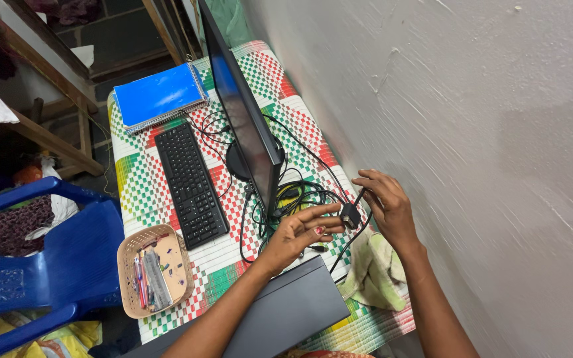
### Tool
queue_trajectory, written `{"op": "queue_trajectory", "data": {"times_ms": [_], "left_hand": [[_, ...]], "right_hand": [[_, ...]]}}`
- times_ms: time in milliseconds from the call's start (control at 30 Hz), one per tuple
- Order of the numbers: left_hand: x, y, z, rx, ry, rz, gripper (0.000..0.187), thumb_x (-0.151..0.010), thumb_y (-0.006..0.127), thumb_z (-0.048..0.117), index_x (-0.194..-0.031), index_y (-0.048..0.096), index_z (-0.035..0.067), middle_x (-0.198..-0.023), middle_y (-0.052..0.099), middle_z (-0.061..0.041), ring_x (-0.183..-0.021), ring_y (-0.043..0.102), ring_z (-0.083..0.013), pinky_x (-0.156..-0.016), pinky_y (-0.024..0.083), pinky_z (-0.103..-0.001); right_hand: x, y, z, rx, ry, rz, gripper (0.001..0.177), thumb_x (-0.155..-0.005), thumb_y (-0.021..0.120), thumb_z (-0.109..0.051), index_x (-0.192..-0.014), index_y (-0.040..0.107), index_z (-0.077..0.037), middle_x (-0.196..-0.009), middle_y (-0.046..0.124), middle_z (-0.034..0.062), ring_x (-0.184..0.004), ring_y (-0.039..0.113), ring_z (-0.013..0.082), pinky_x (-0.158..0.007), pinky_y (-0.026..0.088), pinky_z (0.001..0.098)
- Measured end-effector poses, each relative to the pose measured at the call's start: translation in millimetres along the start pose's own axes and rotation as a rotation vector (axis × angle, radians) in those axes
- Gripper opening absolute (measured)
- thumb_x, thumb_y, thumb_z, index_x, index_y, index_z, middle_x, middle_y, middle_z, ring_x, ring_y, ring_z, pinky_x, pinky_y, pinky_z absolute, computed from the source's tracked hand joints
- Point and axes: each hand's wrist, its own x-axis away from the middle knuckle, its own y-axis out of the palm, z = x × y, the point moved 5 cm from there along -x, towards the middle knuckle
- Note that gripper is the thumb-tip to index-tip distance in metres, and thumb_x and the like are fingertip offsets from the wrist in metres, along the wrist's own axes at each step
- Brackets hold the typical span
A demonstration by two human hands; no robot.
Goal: The person wipes the exterior of a desktop computer tower with a cloth, then picks up a power cable and plugs it into the back of the tower.
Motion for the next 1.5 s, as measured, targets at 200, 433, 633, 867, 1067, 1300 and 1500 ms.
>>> {"op": "queue_trajectory", "data": {"times_ms": [200, 433, 633, 867, 1067, 1300, 1500], "left_hand": [[0.1, -1.9, 0.6, 0.0, 0.014, 0.003, 0.054, -0.102, 0.062, 0.016, -0.152, 0.047, 0.003, -0.136, 0.067, -0.017, -0.121, 0.068, -0.0231, -0.101, 0.055, -0.034], [-2.2, -13.6, -13.7, -0.079, -0.01, 0.091, 0.052, -0.095, 0.058, 0.005, -0.147, 0.052, 0.003, -0.134, 0.068, -0.016, -0.119, 0.069, -0.0221, -0.097, 0.056, -0.033], [2.0, -30.8, -25.6, -0.146, 0.005, 0.237, 0.043, -0.095, 0.054, 0.0, -0.138, 0.057, 0.0, -0.132, 0.07, -0.015, -0.117, 0.069, -0.0209, -0.098, 0.055, -0.033], [7.2, -30.4, -17.9, -0.293, -0.002, 0.283, 0.037, -0.098, 0.054, 0.0, -0.135, 0.059, -0.002, -0.126, 0.072, -0.014, -0.118, 0.069, -0.0207, -0.104, 0.054, -0.032], [9.0, -26.0, 5.0, -0.484, -0.088, 0.367, 0.035, -0.098, 0.054, 0.003, -0.131, 0.063, 0.0, -0.122, 0.076, -0.012, -0.114, 0.072, -0.0168, -0.102, 0.055, -0.029], [7.9, -19.5, 16.4, -0.653, -0.127, 0.415, 0.033, -0.097, 0.057, 0.006, -0.128, 0.066, 0.003, -0.114, 0.079, -0.009, -0.103, 0.076, -0.0154, -0.093, 0.058, -0.029], [10.3, -25.5, 18.8, -0.657, -0.109, 0.521, 0.03, -0.097, 0.055, 0.005, -0.124, 0.068, 0.003, -0.109, 0.08, -0.009, -0.098, 0.076, -0.0138, -0.087, 0.057, -0.027]], "right_hand": [[-1.0, 1.4, -0.8, 0.015, 0.015, -0.014, 0.031, -0.089, 0.07, -0.002, -0.118, 0.073, -0.012, -0.128, 0.07, 0.0064, -0.127, 0.062, 0.0302, -0.102, 0.051, 0.0434], [-0.4, 0.4, 3.6, 0.103, 0.001, -0.02, 0.031, -0.086, 0.074, -0.005, -0.116, 0.074, -0.013, -0.124, 0.07, 0.005, -0.122, 0.063, 0.0311, -0.098, 0.051, 0.0436], [-0.4, 11.1, 27.6, 0.189, -0.008, -0.042, 0.025, -0.087, 0.076, -0.012, -0.111, 0.075, -0.014, -0.116, 0.07, 0.0029, -0.113, 0.063, 0.0291, -0.094, 0.051, 0.0414], [-3.2, 46.4, 83.6, 0.186, -0.018, -0.064, 0.016, -0.09, 0.076, -0.017, -0.106, 0.075, -0.014, -0.104, 0.069, 0.0028, -0.104, 0.062, 0.0284, -0.09, 0.05, 0.0417], [0.3, 94.6, 135.2, 0.204, 0.113, -0.14, 0.016, -0.091, 0.072, -0.015, -0.106, 0.076, -0.013, -0.099, 0.07, 0.0054, -0.097, 0.062, 0.0287, -0.085, 0.048, 0.0439], [22.2, 156.1, 188.3, 0.298, 0.215, -0.303, 0.022, -0.092, 0.064, -0.005, -0.105, 0.077, -0.016, -0.099, 0.07, 0.0081, -0.101, 0.063, 0.03, -0.09, 0.047, 0.0448], [32.0, 176.5, 186.1, 0.314, 0.195, -0.308, 0.021, -0.081, 0.069, -0.01, -0.101, 0.076, -0.013, -0.098, 0.071, 0.0115, -0.099, 0.063, 0.0335, -0.088, 0.045, 0.0485]]}}
